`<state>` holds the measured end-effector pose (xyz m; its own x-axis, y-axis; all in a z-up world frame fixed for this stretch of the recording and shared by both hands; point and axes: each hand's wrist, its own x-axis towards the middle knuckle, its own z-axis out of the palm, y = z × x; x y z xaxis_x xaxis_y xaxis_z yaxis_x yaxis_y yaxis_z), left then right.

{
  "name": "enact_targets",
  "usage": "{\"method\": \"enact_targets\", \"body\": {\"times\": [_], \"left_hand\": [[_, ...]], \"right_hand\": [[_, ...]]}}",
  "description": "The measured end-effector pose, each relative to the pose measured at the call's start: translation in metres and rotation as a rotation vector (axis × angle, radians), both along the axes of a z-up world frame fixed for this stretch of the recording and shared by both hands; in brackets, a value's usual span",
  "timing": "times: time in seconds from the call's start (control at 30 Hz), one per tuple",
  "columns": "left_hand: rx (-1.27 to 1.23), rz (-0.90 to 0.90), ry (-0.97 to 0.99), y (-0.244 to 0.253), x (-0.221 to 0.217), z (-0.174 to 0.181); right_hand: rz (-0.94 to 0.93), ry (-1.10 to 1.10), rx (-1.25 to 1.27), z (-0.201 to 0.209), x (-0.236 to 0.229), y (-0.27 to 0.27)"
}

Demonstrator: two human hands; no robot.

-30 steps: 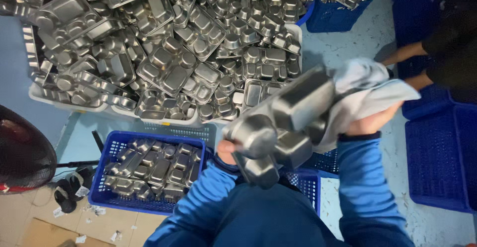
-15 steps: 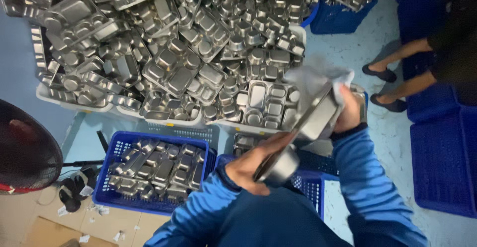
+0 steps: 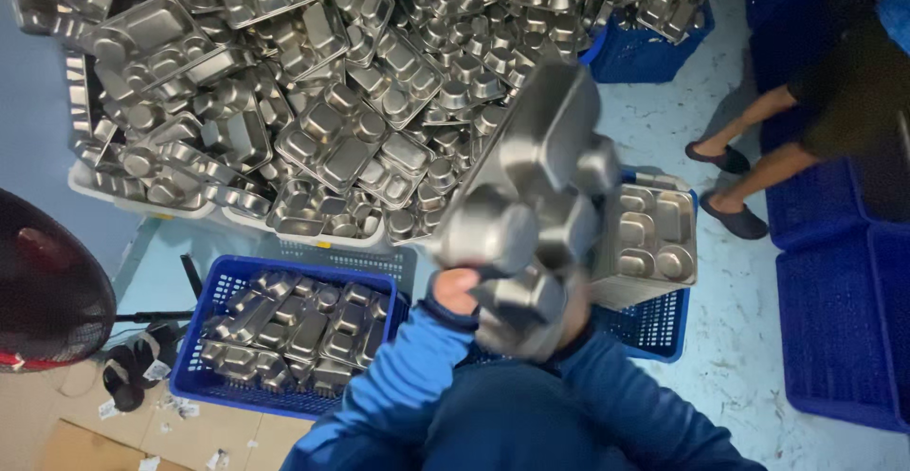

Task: The person wipes multiple stainless steel compartmentalized trays with a white cloth. They pick up each tray from a large pile, wipe it, and place it into a blue crate. The process is repeated continuously.

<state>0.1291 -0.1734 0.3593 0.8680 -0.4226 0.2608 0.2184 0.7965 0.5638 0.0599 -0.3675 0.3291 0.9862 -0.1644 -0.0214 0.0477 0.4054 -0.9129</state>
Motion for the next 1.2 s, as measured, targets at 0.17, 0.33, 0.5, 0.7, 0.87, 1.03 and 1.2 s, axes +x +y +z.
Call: {"method": "enact_targets", "body": {"times": [0.17, 0.33, 0.5, 0.7, 0.87, 1.03, 1.2], "left_hand": [[0.481, 0.137, -0.669, 0.007, 0.018, 0.071], [1.05, 0.353, -1.294, -0.005, -0.017, 0.131], [1.229, 0.278, -1.452, -0.019, -0.019, 0.139], [1.535, 0.348, -0.936, 0.013, 0.01, 0.088], [0.529, 0.385, -0.211, 0.022, 0.03, 0.004], [-0.22, 0.052, 0.064, -0.017, 0.033, -0.074], [0.003, 0.303, 0.262, -0.034, 0.04, -0.097]], "right_hand": [[0.326, 0.091, 0.422, 0.038, 0.003, 0.003], [0.409, -0.125, 0.663, 0.052, -0.008, -0.029], [0.113, -0.088, 0.263, 0.049, -0.015, -0.031], [-0.236, 0.051, -0.156, 0.059, -0.005, -0.031], [-0.428, -0.001, 0.059, 0.038, 0.007, -0.027], [-0.567, 0.141, -0.556, -0.023, 0.023, -0.038], [-0.328, 0.134, -1.129, -0.041, 0.024, -0.046]]}}
